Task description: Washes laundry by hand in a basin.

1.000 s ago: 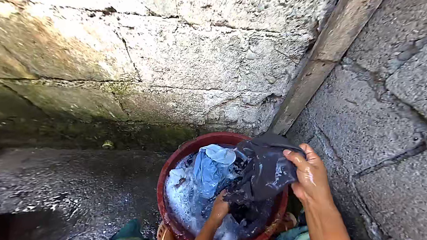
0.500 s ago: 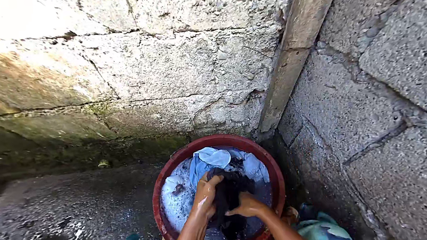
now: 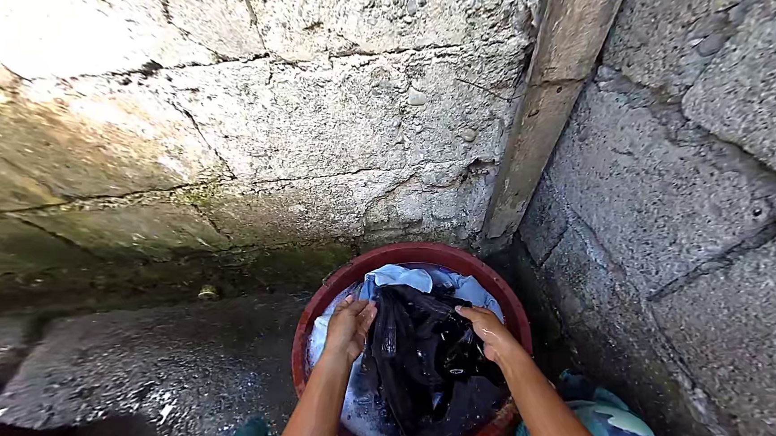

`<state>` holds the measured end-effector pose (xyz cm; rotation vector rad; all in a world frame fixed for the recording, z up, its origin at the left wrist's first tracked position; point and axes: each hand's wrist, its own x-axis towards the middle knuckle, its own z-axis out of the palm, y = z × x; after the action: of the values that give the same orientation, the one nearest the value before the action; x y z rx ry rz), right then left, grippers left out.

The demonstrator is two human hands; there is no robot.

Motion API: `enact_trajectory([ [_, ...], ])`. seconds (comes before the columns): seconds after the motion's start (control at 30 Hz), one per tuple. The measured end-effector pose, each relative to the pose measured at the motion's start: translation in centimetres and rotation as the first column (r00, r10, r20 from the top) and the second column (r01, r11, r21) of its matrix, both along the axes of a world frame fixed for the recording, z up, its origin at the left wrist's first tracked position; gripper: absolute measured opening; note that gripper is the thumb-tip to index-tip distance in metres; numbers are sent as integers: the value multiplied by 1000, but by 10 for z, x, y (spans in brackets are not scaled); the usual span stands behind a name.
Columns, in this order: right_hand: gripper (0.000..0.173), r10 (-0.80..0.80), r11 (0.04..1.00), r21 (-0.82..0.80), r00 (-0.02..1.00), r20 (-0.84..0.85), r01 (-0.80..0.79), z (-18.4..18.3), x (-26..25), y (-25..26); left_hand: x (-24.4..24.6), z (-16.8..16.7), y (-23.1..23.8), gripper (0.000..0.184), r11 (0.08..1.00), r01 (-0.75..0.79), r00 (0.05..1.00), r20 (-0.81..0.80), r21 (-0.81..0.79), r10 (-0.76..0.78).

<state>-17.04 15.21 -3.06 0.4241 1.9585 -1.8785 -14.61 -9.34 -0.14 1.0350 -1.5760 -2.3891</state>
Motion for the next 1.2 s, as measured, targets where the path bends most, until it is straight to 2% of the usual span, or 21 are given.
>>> enact_trajectory([
  [0.07, 43, 31, 976, 214, 999, 9, -32, -40, -15, 7, 8, -42, 1, 64, 959, 139, 990, 55, -246, -129],
  [0.13, 61, 121, 900, 410, 988, 92, -149, -78, -20, 12, 24, -84, 9, 66, 789, 395, 918, 170, -471, -358],
  [0.17, 69, 160, 842, 496, 975, 151, -215, -94, -17, 11, 32, -106, 15, 63, 652, 537, 838, 257, -535, -480],
  [0.23, 84, 244, 666, 636, 920, 308, -390, -117, -1, 0, 53, -146, 31, 61, 281, 778, 592, 507, -562, -626],
  [0.3, 95, 312, 522, 659, 840, 443, -542, -141, 30, -15, 79, -174, 46, 65, -14, 926, 298, 754, -377, -585],
  [0.33, 98, 350, 452, 653, 794, 497, -607, -154, 48, -21, 92, -187, 50, 70, -115, 941, 215, 822, -320, -527],
  [0.43, 85, 499, 281, 555, 613, 613, -783, -183, 74, -21, 106, -211, 40, 74, -209, 947, 131, 888, -243, -441],
  [0.5, 74, 578, 317, 443, 541, 611, -839, -210, 65, -8, 101, -211, 29, 75, -222, 961, 54, 900, -164, -433],
  [0.57, 60, 528, 454, 428, 623, 578, -782, -217, 43, 1, 96, -208, 20, 74, -243, 958, 36, 906, -151, -422],
  [0.63, 47, 324, 540, 594, 798, 508, -597, -177, 27, -5, 102, -207, 16, 73, -281, 943, 56, 916, -179, -397],
  [0.67, 49, 243, 569, 675, 880, 408, -470, -162, 23, -11, 106, -209, 15, 73, -298, 935, 67, 919, -194, -388],
  [0.73, 60, 198, 610, 733, 953, 228, -302, -154, 23, -20, 116, -217, 13, 72, -315, 923, 90, 920, -221, -381],
  [0.8, 75, 221, 636, 721, 960, 174, -277, -159, 29, -26, 115, -217, 13, 73, -325, 924, 66, 923, -200, -380],
  [0.87, 85, 196, 720, 628, 954, 226, -296, -164, 33, -26, 104, -205, 17, 72, -320, 936, 14, 925, -145, -379],
  [0.9, 85, 156, 809, 525, 958, 241, -264, -167, 33, -23, 97, -194, 20, 67, -310, 940, 16, 927, -141, -375],
  [0.97, 69, 112, 920, 337, 957, 266, -201, -160, 29, -24, 79, -162, 29, 48, -242, 951, 89, 919, -193, -385],
  [1.0, 56, 133, 930, 299, 955, 264, -212, -147, 24, -26, 71, -149, 33, 42, -161, 954, 159, 883, -253, -442],
  [1.03, 46, 166, 928, 290, 955, 244, -235, -128, 18, -30, 63, -141, 35, 38, -26, 941, 270, 795, -338, -543],
  [1.1, 35, 238, 919, 280, 957, 165, -277, -80, 13, -38, 54, -130, 46, 33, 376, 837, 535, 455, -397, -711],
  [1.13, 30, 272, 920, 261, 956, 115, -293, -53, 13, -41, 49, -124, 54, 33, 542, 770, 633, 295, -335, -716],
  [1.2, 24, 335, 920, 210, 942, 19, -331, 4, 21, -48, 41, -111, 72, 30, 721, 642, 762, 117, -262, -636],
])
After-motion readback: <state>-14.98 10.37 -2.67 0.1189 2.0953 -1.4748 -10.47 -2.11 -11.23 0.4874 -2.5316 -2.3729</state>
